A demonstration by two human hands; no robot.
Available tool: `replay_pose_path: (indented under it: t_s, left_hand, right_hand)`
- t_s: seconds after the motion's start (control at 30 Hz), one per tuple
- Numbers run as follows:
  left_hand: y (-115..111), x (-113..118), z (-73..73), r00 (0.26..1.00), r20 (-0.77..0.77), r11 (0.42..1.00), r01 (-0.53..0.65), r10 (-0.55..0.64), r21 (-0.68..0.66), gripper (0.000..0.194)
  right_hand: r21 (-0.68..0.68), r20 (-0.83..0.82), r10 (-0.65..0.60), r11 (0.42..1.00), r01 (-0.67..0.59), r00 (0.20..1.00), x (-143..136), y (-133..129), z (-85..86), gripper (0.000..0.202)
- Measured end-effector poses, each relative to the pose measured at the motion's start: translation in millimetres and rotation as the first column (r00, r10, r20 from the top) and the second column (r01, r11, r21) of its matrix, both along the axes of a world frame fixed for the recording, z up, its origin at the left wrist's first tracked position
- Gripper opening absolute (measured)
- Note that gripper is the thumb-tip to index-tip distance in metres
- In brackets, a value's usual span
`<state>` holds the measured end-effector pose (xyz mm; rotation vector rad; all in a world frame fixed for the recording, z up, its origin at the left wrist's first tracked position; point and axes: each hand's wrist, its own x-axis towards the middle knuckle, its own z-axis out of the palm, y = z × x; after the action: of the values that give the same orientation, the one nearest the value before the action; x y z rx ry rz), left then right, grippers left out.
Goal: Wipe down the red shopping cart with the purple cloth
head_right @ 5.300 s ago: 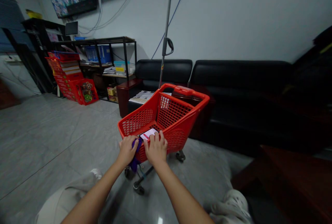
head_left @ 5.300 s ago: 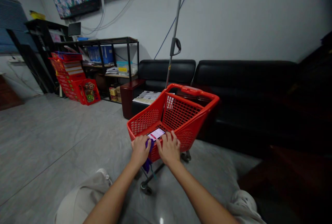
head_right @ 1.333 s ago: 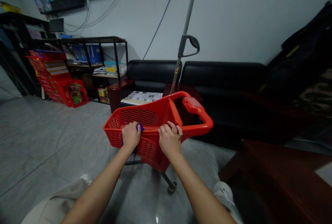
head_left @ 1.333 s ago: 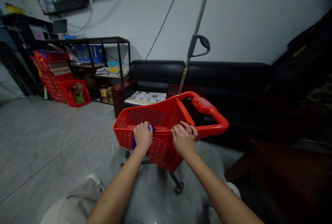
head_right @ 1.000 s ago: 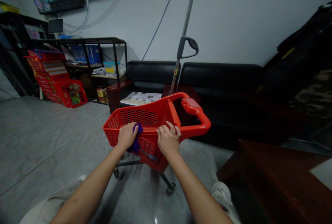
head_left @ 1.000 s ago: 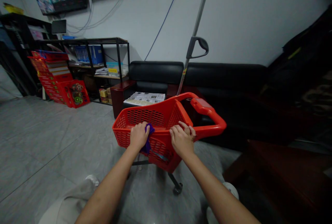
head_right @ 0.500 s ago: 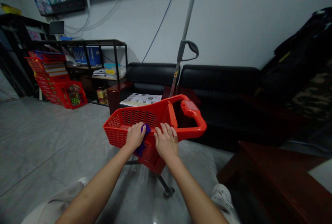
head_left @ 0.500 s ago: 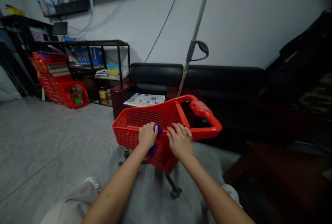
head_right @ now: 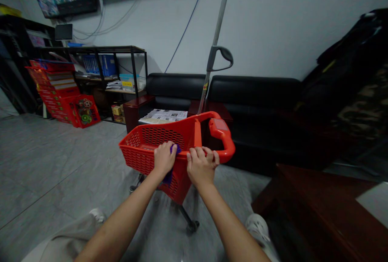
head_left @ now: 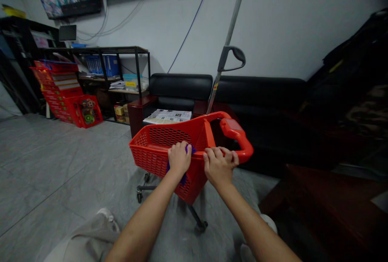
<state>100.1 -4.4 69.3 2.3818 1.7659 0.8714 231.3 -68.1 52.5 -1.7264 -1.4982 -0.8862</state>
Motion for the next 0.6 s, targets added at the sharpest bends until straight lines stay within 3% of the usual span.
replay_pose_path:
  t_s: [0.1, 0.2, 0.33, 0.43, 0.6]
  left_hand:
    - [-5.3, 10.9, 4.3, 0.993, 0.024, 0.994, 0.114, -0.114, 0.006, 0.043]
    - [0.7, 0.2, 3.0, 0.983, 0.005, 0.982, 0.186, -0.186, -0.012, 0.042]
    - [10.9, -16.6, 1.3, 0.994, -0.029, 0.994, 0.107, -0.108, -0.039, 0.04]
    - [9.0, -8.9, 3.7, 0.999, -0.022, 0.999, 0.039, -0.04, -0.03, 0.041]
    - [3.6, 6.4, 5.0, 0.994, 0.014, 0.994, 0.112, -0.112, 0.002, 0.04]
  right_hand:
    - [-0.005, -0.016, 0.01, 1.0, -0.01, 1.0, 2.5, -1.9, 1.5, 0.029]
    - [-0.019, -0.031, 0.03, 0.999, -0.031, 0.999, 6.0, -3.7, 1.3, 0.029]
    - [0.002, -0.025, 0.023, 1.0, -0.023, 0.999, 4.4, -1.7, 0.0, 0.028]
    - [0.012, -0.017, 0.006, 1.0, -0.006, 1.0, -2.3, 1.3, 0.0, 0.028]
    - [-0.036, 0.006, 0.022, 0.999, -0.022, 1.0, -7.1, -5.8, 5.8, 0.028]
